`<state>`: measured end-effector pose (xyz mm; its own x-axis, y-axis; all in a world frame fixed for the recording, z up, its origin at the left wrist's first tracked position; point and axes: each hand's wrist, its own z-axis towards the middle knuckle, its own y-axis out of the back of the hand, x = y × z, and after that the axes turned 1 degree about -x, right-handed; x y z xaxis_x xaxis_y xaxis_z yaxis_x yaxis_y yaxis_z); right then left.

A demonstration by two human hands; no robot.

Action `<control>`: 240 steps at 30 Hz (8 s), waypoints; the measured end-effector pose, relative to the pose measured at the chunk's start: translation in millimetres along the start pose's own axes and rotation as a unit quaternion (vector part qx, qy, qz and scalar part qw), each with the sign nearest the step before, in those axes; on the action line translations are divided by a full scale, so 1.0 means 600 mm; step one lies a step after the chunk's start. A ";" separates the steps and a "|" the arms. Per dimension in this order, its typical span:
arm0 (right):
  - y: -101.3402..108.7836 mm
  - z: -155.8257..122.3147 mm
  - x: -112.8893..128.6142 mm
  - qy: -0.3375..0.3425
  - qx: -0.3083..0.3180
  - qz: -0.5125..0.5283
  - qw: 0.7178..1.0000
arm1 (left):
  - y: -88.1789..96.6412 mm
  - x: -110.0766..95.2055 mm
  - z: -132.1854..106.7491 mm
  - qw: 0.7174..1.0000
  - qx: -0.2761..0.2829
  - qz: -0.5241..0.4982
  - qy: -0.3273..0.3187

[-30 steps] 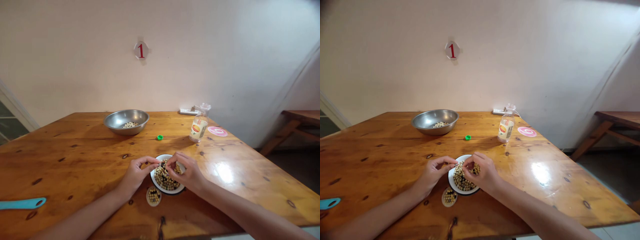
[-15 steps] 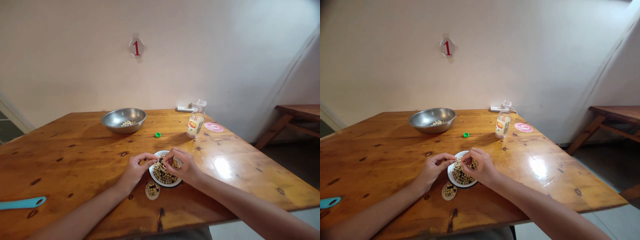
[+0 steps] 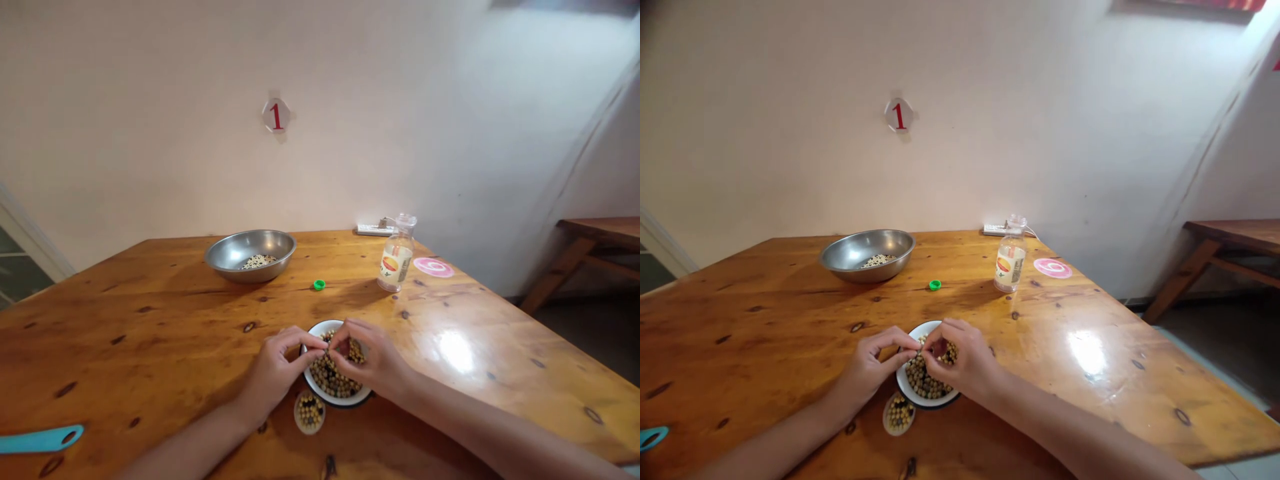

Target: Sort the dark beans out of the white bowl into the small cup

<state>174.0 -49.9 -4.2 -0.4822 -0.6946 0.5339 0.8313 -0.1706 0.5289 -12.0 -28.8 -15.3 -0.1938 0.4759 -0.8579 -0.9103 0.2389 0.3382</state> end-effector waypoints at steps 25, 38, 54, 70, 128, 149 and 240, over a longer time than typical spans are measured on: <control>0.008 -0.003 0.000 0.058 0.016 -0.056 0.997 | 0.002 -0.018 -0.003 0.999 0.012 0.040 0.029; 0.049 0.012 -0.005 0.002 -0.022 -0.030 0.999 | 0.019 0.006 0.005 0.994 -0.055 -0.067 0.069; 0.015 0.002 -0.011 0.031 0.084 0.029 0.996 | 0.010 -0.026 -0.008 0.994 0.029 0.100 -0.042; 0.002 0.001 -0.011 0.055 0.030 0.020 0.998 | 0.011 -0.015 -0.007 0.982 0.040 0.158 -0.099; 0.026 -0.002 -0.024 -0.060 -0.003 0.066 0.996 | 0.062 -0.075 -0.016 0.863 0.350 0.352 -0.094; 0.034 0.008 -0.015 -0.029 0.000 0.031 0.999 | 0.053 -0.065 -0.029 0.844 0.324 0.397 -0.154; 0.128 0.033 -0.027 0.211 -0.115 -0.214 0.947 | 0.021 -0.058 -0.045 0.825 0.139 0.368 -0.405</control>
<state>240.3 -38.1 41.2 -0.6754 -0.7367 -0.0325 0.6466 -0.6129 0.4542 -26.6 -65.2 8.6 -0.2455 0.9618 0.1213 -0.5146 -0.2353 0.8245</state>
